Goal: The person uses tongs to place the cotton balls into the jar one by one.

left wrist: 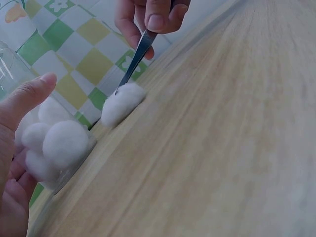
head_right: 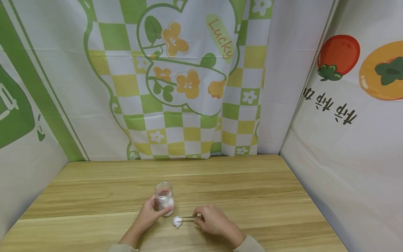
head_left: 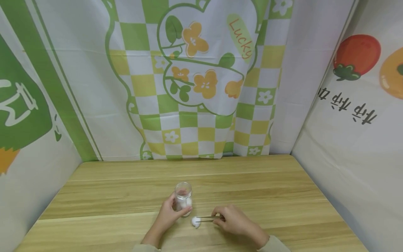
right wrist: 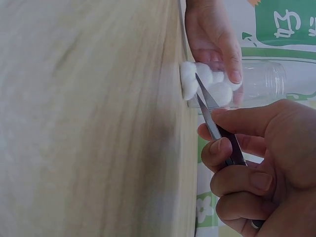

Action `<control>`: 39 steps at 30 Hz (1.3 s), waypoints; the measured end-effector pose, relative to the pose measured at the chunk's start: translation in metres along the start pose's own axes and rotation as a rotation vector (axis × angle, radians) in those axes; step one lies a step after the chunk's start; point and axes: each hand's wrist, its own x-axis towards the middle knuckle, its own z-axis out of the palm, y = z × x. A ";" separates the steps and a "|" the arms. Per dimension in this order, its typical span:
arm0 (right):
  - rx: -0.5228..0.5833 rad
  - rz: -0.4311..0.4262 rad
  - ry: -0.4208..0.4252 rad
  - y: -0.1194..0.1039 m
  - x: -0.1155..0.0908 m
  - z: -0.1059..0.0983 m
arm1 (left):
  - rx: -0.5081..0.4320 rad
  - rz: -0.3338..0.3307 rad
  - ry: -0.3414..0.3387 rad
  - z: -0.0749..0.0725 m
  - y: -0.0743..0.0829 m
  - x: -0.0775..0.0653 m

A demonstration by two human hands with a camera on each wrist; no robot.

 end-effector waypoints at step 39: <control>0.002 0.004 0.038 0.003 0.000 -0.001 | 0.019 -0.007 -0.008 -0.001 -0.001 -0.001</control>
